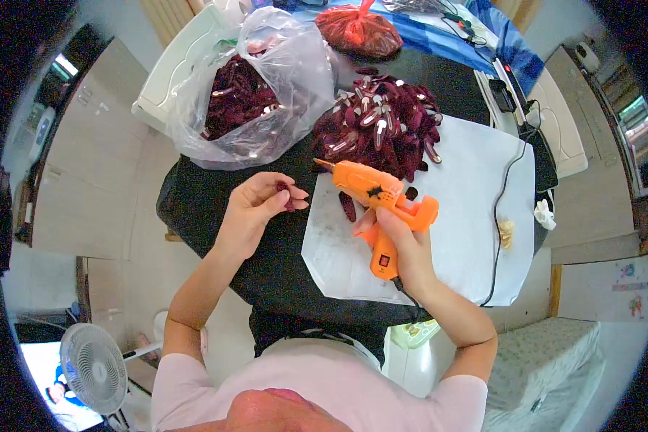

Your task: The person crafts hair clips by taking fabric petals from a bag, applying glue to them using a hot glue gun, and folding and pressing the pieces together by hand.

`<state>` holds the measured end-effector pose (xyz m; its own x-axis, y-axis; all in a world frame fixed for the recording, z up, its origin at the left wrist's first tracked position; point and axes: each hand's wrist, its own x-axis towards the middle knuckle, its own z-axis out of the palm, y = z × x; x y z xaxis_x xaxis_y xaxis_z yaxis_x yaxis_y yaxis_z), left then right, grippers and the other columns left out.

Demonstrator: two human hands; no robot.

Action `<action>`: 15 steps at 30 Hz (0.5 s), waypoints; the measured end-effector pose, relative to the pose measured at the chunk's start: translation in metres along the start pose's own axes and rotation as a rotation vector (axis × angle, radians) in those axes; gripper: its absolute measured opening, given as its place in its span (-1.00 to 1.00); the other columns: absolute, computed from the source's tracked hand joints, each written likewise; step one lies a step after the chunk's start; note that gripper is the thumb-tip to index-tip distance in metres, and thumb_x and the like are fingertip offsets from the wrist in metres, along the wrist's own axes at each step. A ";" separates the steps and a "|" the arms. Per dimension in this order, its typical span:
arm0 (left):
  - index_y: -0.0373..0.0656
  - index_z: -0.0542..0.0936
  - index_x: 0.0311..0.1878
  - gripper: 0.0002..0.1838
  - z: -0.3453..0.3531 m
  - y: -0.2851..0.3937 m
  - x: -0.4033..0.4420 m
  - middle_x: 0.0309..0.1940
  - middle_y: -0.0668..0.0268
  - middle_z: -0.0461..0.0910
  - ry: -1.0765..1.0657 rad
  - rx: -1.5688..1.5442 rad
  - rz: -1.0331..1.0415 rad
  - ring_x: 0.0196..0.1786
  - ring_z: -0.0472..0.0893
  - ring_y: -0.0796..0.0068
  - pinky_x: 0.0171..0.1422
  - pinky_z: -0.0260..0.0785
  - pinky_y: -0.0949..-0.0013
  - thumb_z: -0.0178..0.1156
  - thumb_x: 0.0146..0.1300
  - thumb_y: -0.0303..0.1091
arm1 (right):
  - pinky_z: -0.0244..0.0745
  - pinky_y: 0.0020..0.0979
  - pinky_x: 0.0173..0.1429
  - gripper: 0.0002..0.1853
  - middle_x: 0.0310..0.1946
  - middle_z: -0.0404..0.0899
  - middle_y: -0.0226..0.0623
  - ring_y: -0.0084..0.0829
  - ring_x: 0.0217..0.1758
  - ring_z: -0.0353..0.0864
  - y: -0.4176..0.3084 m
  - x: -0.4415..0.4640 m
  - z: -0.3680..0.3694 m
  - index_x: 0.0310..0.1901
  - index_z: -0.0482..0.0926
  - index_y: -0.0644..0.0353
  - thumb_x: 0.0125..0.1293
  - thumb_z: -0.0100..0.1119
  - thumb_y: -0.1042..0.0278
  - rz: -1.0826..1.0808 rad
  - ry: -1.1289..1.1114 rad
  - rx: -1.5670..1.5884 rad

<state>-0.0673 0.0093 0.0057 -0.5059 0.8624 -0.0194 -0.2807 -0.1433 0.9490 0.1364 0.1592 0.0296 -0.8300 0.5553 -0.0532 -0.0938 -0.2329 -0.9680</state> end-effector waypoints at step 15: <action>-0.38 0.43 -0.13 -0.77 0.006 -0.005 -0.022 -0.25 0.01 0.66 0.100 0.373 0.482 -0.14 0.69 0.25 0.01 0.60 0.34 0.20 0.17 -0.72 | 0.46 -0.48 -0.08 -0.51 -0.23 0.62 -0.26 -0.54 -0.17 0.57 0.007 -0.018 0.003 0.18 0.39 0.33 0.32 0.14 0.22 0.056 -0.170 -0.104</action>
<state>-0.0501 -0.0062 0.0035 -0.5839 0.6907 0.4266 0.2933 -0.3104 0.9042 0.1489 0.1454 0.0244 -0.9138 0.3992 -0.0743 0.0052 -0.1715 -0.9852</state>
